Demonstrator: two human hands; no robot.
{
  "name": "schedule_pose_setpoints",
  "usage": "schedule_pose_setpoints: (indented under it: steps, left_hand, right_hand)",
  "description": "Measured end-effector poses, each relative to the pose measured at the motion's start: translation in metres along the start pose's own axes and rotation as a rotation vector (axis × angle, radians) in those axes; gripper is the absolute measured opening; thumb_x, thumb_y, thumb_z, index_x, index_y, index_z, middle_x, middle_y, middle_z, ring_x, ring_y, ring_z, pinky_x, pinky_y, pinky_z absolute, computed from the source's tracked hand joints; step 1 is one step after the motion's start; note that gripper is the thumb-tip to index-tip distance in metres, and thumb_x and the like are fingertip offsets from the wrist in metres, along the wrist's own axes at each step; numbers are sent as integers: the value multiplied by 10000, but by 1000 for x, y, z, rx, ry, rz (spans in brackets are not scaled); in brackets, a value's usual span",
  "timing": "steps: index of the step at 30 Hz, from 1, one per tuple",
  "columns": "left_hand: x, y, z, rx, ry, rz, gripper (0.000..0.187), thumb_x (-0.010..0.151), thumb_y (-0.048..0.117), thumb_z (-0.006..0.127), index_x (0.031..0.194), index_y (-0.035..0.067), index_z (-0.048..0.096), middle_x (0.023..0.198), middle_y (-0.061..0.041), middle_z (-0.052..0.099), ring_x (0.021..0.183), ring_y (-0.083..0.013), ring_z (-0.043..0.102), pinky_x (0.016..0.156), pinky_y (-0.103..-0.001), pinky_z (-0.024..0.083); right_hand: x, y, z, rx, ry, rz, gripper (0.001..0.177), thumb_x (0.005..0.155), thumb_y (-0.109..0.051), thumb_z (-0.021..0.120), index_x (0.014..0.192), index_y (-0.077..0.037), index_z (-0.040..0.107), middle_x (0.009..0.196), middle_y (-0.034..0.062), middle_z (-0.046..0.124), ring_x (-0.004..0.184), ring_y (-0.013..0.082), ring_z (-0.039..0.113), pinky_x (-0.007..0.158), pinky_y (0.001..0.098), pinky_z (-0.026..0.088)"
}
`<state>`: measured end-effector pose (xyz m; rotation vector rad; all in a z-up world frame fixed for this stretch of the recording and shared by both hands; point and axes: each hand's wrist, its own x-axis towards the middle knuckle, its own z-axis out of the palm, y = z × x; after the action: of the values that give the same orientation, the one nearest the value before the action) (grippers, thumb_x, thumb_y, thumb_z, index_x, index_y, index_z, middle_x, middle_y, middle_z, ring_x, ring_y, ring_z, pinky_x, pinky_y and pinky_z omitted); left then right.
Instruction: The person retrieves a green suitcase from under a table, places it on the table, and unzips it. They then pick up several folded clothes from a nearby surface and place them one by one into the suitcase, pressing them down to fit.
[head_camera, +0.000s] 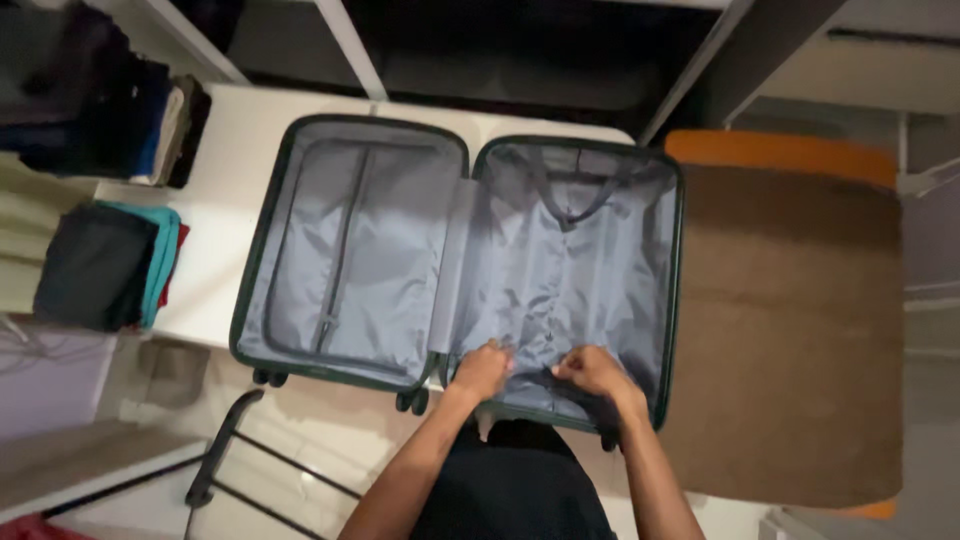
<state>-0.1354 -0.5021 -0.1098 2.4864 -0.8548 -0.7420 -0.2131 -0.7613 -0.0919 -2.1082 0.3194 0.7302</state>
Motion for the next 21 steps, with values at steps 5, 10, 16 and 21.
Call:
schedule_pose_setpoints:
  steps: [5, 10, 16, 21]
  left_hand:
    - [-17, 6, -7, -142, -19, 2, 211, 931, 272, 613, 971, 107, 737, 956, -174, 752, 944, -406, 706, 851, -518, 543]
    - [-26, 28, -37, -370, -53, 8, 412, 908, 412, 731, 1054, 27, 717, 938, -206, 731, 893, -376, 715, 794, -464, 557]
    - [-31, 60, -60, -873, -115, 51, 200, 958, 198, 603, 1083, 43, 623, 893, -87, 732, 737, -198, 652, 697, -352, 532]
    - [-68, 92, -89, -705, -62, 167, 217, 895, 122, 675, 1083, 23, 629, 874, -121, 701, 816, -227, 665, 758, -362, 529]
  right_hand:
    - [-32, -9, 19, 18, 105, -10, 454, 806, -344, 844, 1110, -32, 718, 1026, 202, 748, 952, 326, 715, 844, 415, 543]
    - [-50, -34, 27, 176, 333, -69, 319, 894, -324, 767, 985, -18, 770, 828, 170, 748, 748, 246, 674, 718, 387, 524]
    - [-78, -66, 18, 350, 564, -124, 267, 866, -258, 806, 993, -28, 759, 626, 56, 611, 583, 104, 492, 536, 302, 414]
    - [-122, -83, 17, 316, 611, -295, 209, 791, -182, 864, 863, -1, 789, 641, 22, 612, 565, 74, 470, 508, 273, 391]
